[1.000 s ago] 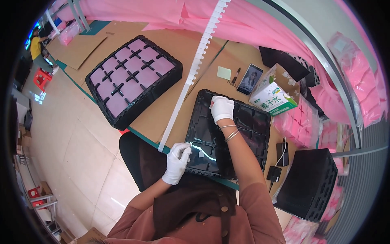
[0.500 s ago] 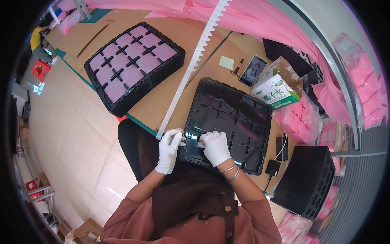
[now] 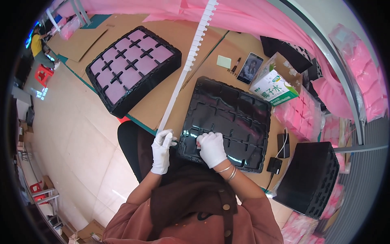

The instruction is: The person assembles black plastic trays by hand, inserting pink foam inserts and small white plastic components into them.

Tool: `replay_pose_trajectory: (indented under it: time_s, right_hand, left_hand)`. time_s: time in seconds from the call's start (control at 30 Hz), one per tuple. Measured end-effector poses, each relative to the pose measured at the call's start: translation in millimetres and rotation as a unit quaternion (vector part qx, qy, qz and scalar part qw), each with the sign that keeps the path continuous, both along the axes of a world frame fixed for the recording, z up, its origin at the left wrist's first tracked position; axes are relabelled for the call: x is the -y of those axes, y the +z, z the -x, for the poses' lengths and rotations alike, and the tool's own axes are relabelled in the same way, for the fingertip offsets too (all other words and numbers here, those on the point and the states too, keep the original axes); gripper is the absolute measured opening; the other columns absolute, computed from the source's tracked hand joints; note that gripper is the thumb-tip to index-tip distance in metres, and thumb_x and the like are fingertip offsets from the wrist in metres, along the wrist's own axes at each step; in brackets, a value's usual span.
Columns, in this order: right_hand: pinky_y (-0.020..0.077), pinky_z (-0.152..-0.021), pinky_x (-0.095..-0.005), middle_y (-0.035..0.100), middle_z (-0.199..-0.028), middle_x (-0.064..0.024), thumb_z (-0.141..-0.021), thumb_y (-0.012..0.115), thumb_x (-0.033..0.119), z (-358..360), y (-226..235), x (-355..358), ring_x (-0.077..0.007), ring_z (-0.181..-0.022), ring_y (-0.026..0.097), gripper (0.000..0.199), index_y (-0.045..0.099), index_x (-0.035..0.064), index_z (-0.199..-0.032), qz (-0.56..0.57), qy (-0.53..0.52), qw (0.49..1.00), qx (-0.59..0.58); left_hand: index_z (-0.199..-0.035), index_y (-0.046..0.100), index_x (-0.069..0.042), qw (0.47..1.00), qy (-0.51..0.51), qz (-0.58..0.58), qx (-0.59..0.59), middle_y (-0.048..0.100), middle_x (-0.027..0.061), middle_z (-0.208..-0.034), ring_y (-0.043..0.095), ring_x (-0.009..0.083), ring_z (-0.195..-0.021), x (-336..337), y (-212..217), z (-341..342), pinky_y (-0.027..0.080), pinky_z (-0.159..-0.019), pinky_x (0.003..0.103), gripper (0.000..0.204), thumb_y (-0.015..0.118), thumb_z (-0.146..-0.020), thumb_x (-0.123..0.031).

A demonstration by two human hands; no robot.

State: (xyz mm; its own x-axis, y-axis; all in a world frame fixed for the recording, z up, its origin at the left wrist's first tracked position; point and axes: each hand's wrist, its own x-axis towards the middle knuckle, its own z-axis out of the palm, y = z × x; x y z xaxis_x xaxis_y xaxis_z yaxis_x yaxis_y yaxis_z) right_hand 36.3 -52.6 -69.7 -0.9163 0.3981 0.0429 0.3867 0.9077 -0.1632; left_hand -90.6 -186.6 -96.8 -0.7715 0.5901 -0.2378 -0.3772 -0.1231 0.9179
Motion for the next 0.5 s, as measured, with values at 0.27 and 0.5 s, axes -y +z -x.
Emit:
replay_pose_trajectory:
  time_s: [0.27, 0.5]
  right_hand:
    - [0.0424, -0.066, -0.0381, 0.054, -0.07, -0.0106, -0.069, 0.05, -0.009, -27, 71, -128, -0.029, -0.069, 0.053, 0.014, 0.049, 0.0049, -0.072, 0.007, -0.179, 0.895, -0.409]
    - [0.0507, -0.074, -0.0375, 0.068, -0.088, -0.0133, -0.078, 0.063, 0.015, -108, 87, -410, -0.0309, -0.081, 0.065, 0.013, 0.071, 0.0148, -0.089, -0.036, -0.37, 0.916, -0.148]
  left_hand:
    - [-0.106, 0.059, -0.001, 0.999, 0.027, 0.033, -0.019, 0.06, 0.0042, -0.098, 0.06, 0.0108, -0.08, 7, 0, 7, 0.048, -0.067, 0.023, 0.018, 0.056, -0.093, -0.012]
    - [-0.107, 0.059, -0.001, 0.998, -0.002, 0.03, -0.046, 0.06, 0.0062, -0.101, 0.06, 0.012, -0.082, -21, 15, -3, 0.05, -0.069, 0.024, 0.019, 0.056, -0.093, -0.013]
